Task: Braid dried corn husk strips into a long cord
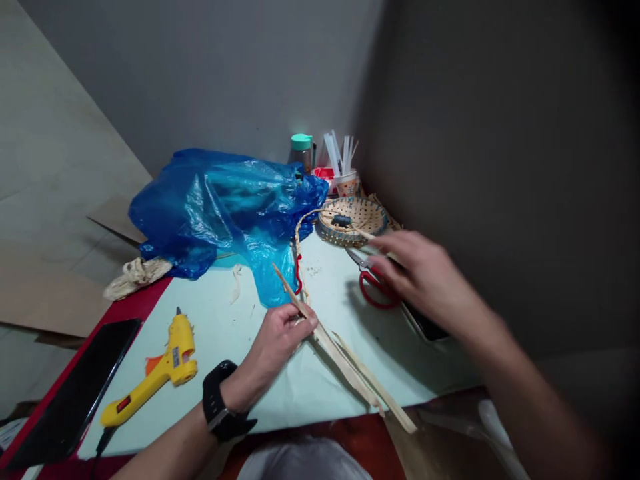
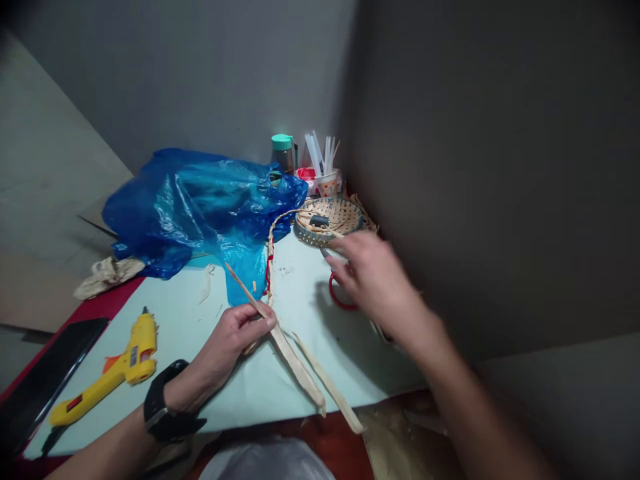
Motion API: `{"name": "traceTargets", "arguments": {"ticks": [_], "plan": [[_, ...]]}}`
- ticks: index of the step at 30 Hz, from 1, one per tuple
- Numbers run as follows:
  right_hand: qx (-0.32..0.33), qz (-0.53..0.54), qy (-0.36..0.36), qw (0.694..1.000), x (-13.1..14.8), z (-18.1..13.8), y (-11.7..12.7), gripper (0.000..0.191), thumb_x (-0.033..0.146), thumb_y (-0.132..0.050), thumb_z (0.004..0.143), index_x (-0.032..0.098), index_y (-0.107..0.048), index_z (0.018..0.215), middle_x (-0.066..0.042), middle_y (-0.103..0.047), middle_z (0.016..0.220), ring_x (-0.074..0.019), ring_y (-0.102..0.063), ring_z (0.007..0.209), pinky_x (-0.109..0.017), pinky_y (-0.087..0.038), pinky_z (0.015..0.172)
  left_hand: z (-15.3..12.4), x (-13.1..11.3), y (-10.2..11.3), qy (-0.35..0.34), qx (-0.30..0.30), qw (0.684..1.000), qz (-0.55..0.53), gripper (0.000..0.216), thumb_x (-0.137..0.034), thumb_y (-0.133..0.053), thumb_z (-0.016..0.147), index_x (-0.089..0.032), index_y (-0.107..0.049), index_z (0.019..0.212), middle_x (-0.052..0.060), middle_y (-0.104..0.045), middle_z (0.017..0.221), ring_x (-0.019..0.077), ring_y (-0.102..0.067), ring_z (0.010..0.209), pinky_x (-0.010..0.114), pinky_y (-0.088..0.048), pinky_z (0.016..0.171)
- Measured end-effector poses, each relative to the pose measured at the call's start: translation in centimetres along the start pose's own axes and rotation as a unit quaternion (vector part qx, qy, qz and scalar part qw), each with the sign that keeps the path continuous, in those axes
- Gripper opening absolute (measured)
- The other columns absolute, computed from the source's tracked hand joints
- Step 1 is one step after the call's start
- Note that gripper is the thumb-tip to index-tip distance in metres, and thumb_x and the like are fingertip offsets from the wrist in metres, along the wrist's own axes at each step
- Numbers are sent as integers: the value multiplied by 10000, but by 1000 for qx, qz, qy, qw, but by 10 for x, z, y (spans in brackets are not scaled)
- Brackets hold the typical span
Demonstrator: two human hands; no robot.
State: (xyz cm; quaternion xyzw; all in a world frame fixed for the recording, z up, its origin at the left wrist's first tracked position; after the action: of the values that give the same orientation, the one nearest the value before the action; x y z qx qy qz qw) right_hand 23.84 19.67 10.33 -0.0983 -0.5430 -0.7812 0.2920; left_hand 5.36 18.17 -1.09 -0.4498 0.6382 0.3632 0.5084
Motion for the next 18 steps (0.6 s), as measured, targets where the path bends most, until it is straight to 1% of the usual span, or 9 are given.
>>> {"name": "traceTargets", "arguments": {"ticks": [1, 3, 4, 6, 9, 11, 13, 16, 18], "plan": [[64, 67, 16, 996, 16, -2, -29, 252, 345, -500, 906, 201, -639, 1059, -115, -643, 1042, -242, -579, 927, -370, -423, 812, 0, -2, 0, -11, 3, 1000, 15, 148, -289, -639, 755, -143, -631, 736, -5, -593, 700, 109, -463, 623, 219, -353, 602], [137, 133, 48, 980, 47, -6, -69, 245, 326, -502, 911, 186, -661, 1034, -101, -658, 1005, -221, -585, 918, -335, -427, 801, 2, -6, -1, -37, 5, 998, 50, 155, -287, -632, 759, -134, -640, 742, 1, -598, 706, 119, -468, 645, 224, -361, 617], [140, 139, 66, 978, 59, -6, -80, 238, 303, -508, 908, 170, -665, 1029, -106, -654, 987, -223, -573, 933, -332, -417, 806, 2, -7, 0, -49, 5, 997, 66, 158, -285, -628, 761, -128, -640, 738, -1, -589, 694, 120, -459, 646, 225, -360, 616], [146, 170, 66, 972, 69, -6, -95, 186, 247, -525, 895, 157, -681, 939, -87, -654, 914, -197, -573, 877, -307, -407, 779, 4, -7, 2, -62, -1, 994, 91, 165, -280, -616, 769, -122, -633, 724, -11, -560, 662, 114, -428, 634, 221, -350, 599], [147, 257, 47, 954, 70, -3, -102, 117, 206, -559, 860, 164, -668, 851, -33, -648, 845, -154, -568, 795, -267, -394, 725, 5, -4, 4, -65, -2, 994, 93, 178, -286, -607, 779, -121, -616, 712, -11, -549, 658, 108, -412, 628, 219, -350, 589], [151, 335, 25, 930, 66, -1, -102, 104, 209, -560, 852, 166, -652, 832, -7, -635, 811, -138, -557, 763, -252, -392, 695, 5, -4, 3, -61, 2, 995, 84, 194, -303, -617, 780, -123, -615, 710, -9, -548, 654, 105, -414, 624, 216, -351, 583], [144, 413, -21, 899, 56, 2, -96, 119, 238, -558, 853, 163, -632, 799, 6, -609, 767, -126, -542, 730, -241, -393, 670, 2, -2, 2, -43, 9, 996, 72, 237, -338, -600, 805, -124, -622, 705, -7, -537, 643, 92, -401, 589, 208, -333, 549], [103, 484, -92, 864, 32, 7, -77, 147, 308, -587, 841, 172, -608, 787, 20, -570, 726, -95, -491, 653, -219, -367, 606, -2, 5, 1, 8, 20, 1000, 9, 321, -403, -507, 871, -129, -668, 826, 8, -556, 709, 57, -338, 511, 198, -255, 462], [113, 487, -128, 857, 17, 5, -71, 153, 337, -603, 830, 186, -605, 805, 29, -556, 700, -77, -433, 575, -217, -335, 556, -4, 8, -1, 30, 30, 998, -52, 335, -409, -486, 885, -148, -673, 981, 24, -581, 791, 41, -294, 492, 196, -198, 436]]}}
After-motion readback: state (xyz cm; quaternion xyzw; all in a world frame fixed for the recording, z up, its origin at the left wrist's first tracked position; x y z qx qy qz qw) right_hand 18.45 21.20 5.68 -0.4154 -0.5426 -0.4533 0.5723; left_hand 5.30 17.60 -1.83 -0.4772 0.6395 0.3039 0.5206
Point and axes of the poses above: each hand's wrist, its own z-axis towards the middle knuckle, its own y-axis out of the back of the hand, x = y × z, the point moved 10 cm from there along z, towards the middle knuckle
